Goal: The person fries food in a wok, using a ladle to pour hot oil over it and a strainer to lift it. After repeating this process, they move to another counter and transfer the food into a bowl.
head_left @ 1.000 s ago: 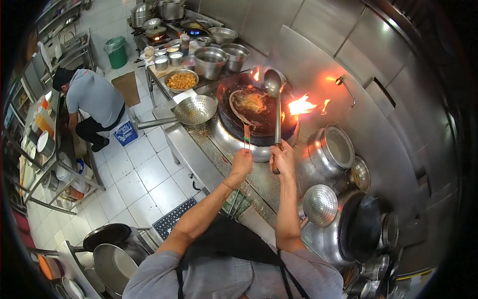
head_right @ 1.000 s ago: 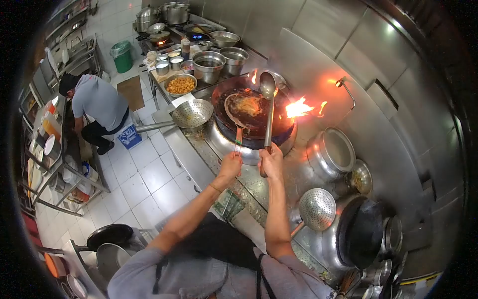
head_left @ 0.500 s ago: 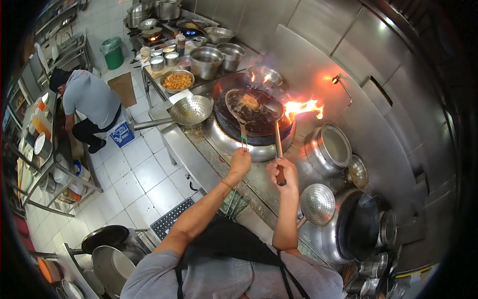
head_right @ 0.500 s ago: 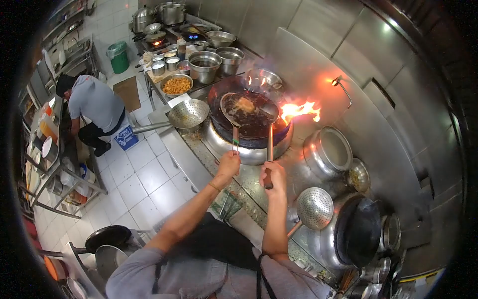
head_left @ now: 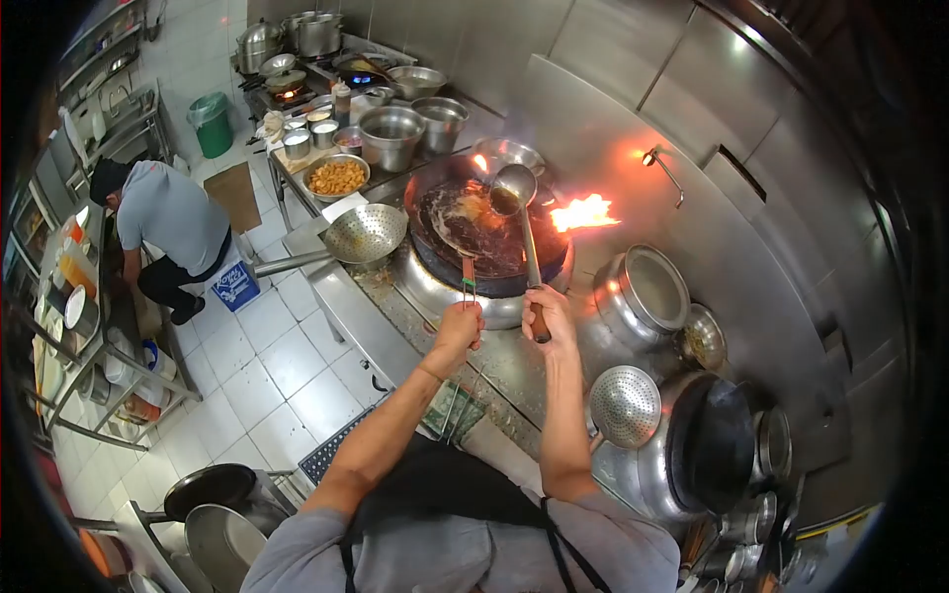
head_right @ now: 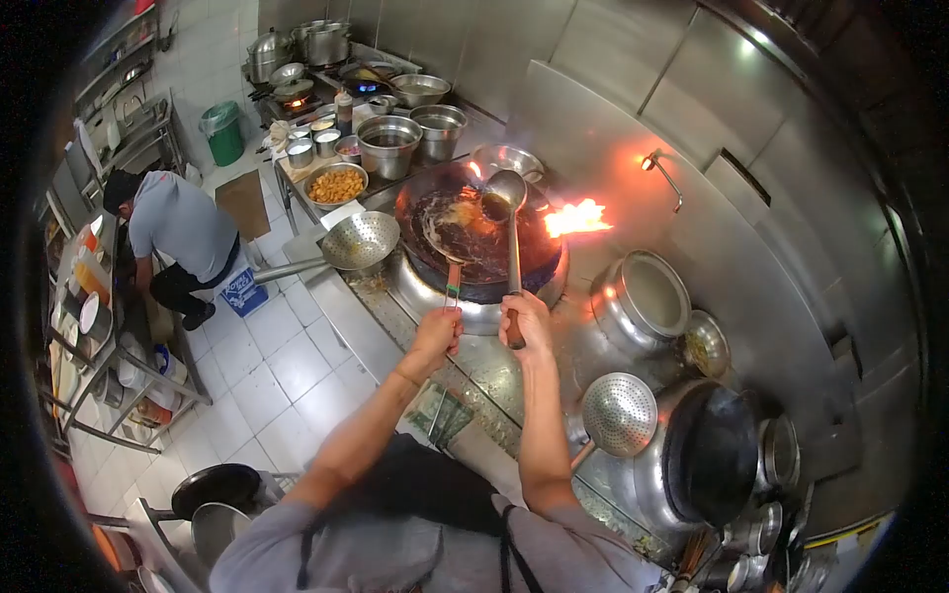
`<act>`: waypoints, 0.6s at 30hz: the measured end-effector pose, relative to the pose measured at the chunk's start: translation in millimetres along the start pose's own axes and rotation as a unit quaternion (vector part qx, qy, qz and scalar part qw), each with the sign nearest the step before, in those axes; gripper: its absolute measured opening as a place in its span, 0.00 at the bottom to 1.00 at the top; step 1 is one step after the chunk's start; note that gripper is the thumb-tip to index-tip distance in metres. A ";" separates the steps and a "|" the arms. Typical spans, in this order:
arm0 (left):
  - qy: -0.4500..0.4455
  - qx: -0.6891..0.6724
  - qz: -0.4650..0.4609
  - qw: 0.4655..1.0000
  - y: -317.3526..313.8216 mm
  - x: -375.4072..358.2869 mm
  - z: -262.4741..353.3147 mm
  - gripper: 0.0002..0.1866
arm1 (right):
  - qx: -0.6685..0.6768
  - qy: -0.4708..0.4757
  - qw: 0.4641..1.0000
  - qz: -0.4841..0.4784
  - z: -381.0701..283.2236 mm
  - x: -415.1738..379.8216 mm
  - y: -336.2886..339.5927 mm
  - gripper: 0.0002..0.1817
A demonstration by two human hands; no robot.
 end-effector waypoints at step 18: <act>-0.050 0.041 0.044 0.997 6.7 4.7 -20.0 0.10 | -0.061 -0.035 0.992 0.104 25.4 -45.1 32.8 0.05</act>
Point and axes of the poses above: each hand's wrist, its own x-axis towards the middle knuckle, its own y-axis out of the back of the hand, z = x × y, the point moved 10 cm from there along x, towards the middle knuckle, and after that the axes turned 15 degrees about -z, right-handed, at the moved point
